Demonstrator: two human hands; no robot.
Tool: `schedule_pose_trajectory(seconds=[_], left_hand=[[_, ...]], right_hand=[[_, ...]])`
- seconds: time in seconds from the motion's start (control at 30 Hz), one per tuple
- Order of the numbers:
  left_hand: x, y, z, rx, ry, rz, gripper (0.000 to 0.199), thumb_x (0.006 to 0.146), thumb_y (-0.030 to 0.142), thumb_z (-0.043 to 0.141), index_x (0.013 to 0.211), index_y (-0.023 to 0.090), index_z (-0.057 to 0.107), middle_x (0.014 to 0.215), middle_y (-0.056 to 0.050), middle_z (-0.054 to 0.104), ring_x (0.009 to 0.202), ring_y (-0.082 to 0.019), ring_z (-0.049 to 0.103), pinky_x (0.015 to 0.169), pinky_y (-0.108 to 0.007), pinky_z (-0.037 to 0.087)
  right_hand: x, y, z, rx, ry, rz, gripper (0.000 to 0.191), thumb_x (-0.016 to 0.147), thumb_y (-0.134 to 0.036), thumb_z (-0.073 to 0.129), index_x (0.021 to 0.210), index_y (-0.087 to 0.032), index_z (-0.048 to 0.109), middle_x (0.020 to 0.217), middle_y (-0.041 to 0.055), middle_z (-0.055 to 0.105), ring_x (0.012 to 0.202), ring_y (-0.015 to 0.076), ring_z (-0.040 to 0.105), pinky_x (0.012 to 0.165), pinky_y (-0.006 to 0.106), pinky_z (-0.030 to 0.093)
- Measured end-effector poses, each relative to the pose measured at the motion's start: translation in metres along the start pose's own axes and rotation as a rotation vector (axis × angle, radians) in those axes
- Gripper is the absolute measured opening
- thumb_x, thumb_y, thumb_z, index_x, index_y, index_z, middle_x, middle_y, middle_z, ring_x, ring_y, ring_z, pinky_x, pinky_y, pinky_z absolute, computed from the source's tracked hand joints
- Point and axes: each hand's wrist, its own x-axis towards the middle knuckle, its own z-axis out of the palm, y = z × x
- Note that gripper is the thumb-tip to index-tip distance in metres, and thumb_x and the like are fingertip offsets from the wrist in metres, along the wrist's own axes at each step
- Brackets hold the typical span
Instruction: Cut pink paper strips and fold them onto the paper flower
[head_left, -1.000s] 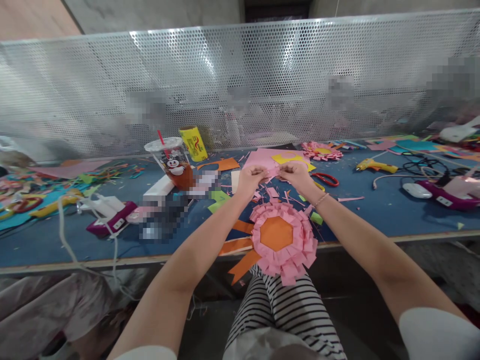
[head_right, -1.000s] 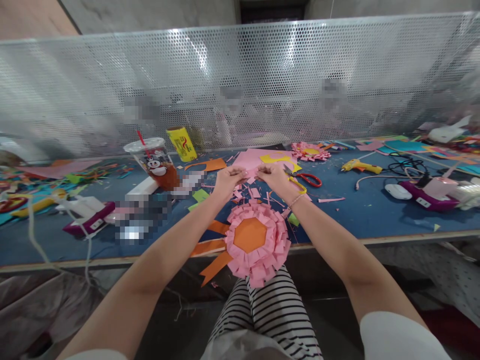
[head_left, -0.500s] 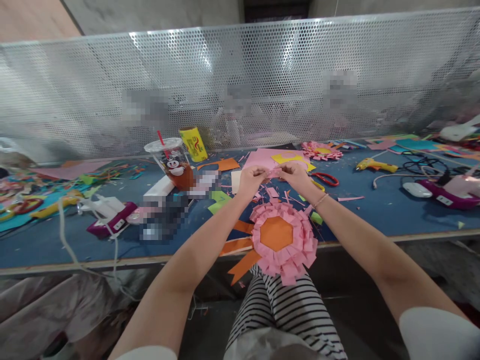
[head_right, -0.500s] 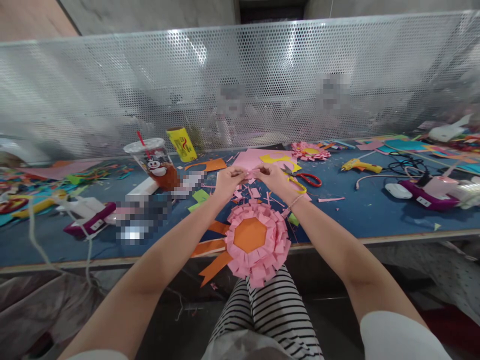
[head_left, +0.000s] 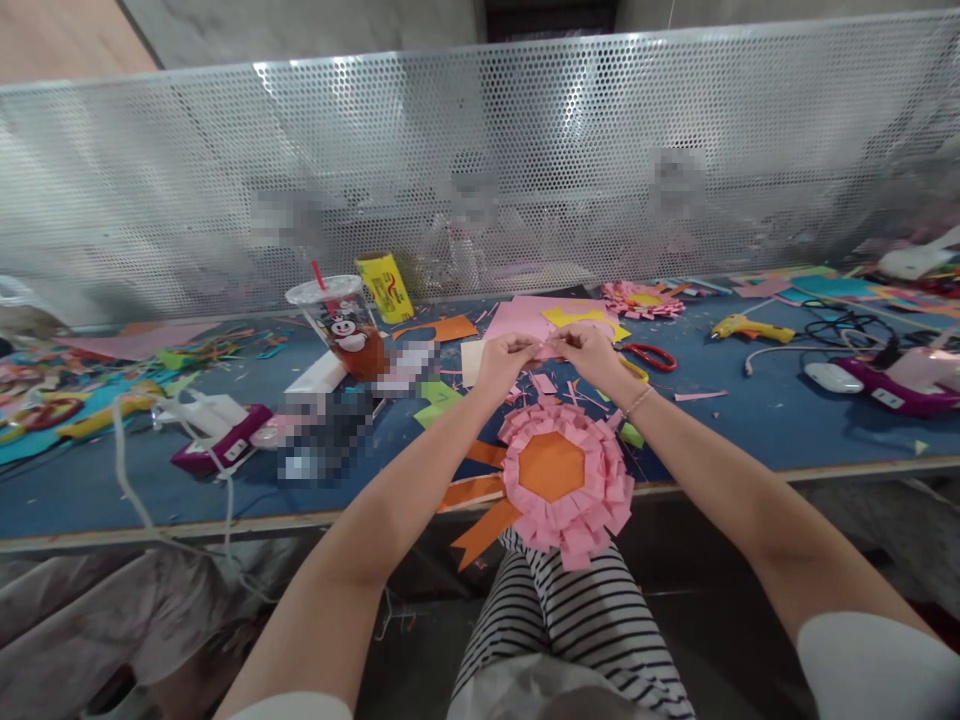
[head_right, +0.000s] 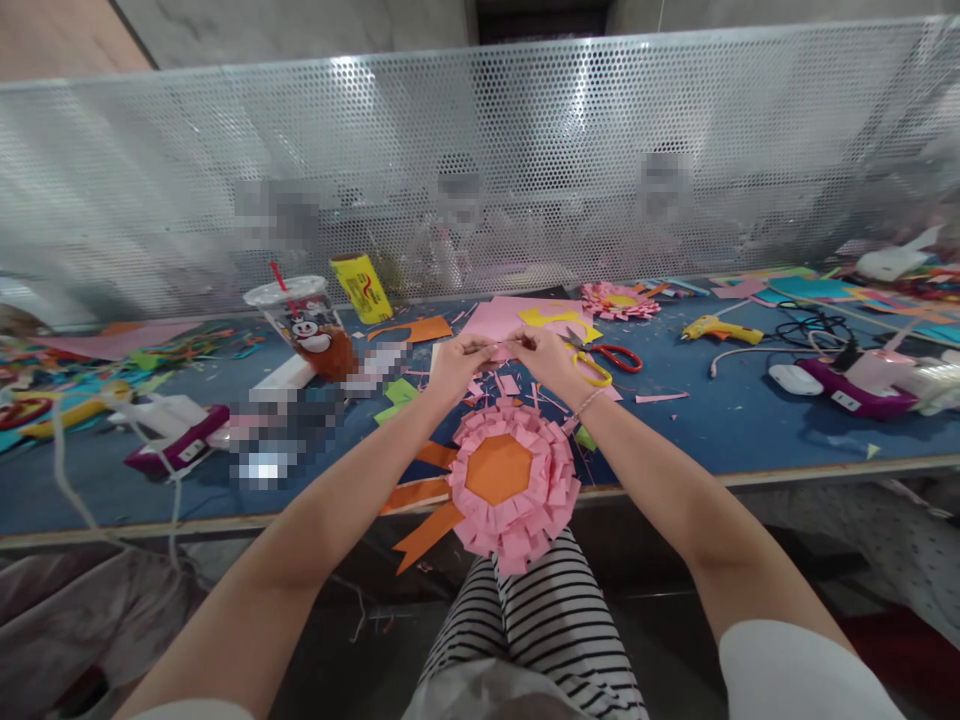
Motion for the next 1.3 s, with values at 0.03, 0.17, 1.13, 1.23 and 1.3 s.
schedule_pose_trajectory(seconds=[0.03, 0.17, 1.13, 1.23, 1.3], left_hand=[[0.0, 0.0, 0.0, -0.005, 0.004, -0.003, 0.027, 0.054, 0.029, 0.074, 0.072, 0.012, 0.063, 0.063, 0.0, 0.062, 0.059, -0.01, 0.059, 0.064, -0.028, 0.053], [0.0, 0.0, 0.0, -0.016, 0.014, -0.012, 0.028, 0.052, 0.028, 0.076, 0.071, 0.012, 0.063, 0.062, -0.001, 0.062, 0.059, -0.01, 0.059, 0.065, -0.028, 0.053], [0.0, 0.003, -0.001, 0.166, 0.021, 0.048, 0.02, 0.06, 0.032, 0.068, 0.067, 0.014, 0.063, 0.058, 0.002, 0.058, 0.054, -0.008, 0.052, 0.058, -0.023, 0.047], [0.001, 0.006, -0.003, 0.298, 0.031, 0.134, 0.016, 0.063, 0.029, 0.065, 0.067, 0.014, 0.063, 0.057, 0.002, 0.057, 0.053, -0.009, 0.052, 0.053, -0.021, 0.041], [0.001, 0.007, -0.004, 0.355, 0.046, 0.185, 0.014, 0.065, 0.028, 0.064, 0.067, 0.015, 0.062, 0.056, 0.002, 0.057, 0.052, -0.009, 0.051, 0.052, -0.021, 0.039]], right_hand=[[0.0, 0.0, 0.0, -0.004, 0.002, 0.001, 0.02, 0.071, -0.033, 0.056, 0.076, -0.015, 0.063, 0.066, 0.0012, 0.06, 0.059, 0.0126, 0.054, 0.058, 0.026, 0.044], [0.0, 0.001, 0.001, -0.006, -0.004, -0.011, 0.021, 0.071, -0.032, 0.055, 0.078, -0.015, 0.064, 0.069, 0.0023, 0.061, 0.061, 0.0131, 0.054, 0.06, 0.027, 0.045], [-0.006, -0.014, 0.001, -0.181, 0.026, -0.107, 0.018, 0.075, -0.026, 0.051, 0.077, -0.015, 0.065, 0.072, 0.0026, 0.064, 0.063, 0.0122, 0.053, 0.059, 0.024, 0.041], [-0.005, -0.011, 0.002, -0.105, 0.021, -0.076, 0.018, 0.074, -0.028, 0.053, 0.076, -0.015, 0.065, 0.07, 0.0024, 0.063, 0.062, 0.0119, 0.053, 0.059, 0.024, 0.042], [-0.004, -0.009, 0.003, -0.003, 0.003, -0.038, 0.018, 0.073, -0.03, 0.055, 0.076, -0.015, 0.064, 0.069, 0.0019, 0.062, 0.061, 0.0118, 0.054, 0.059, 0.025, 0.044]])
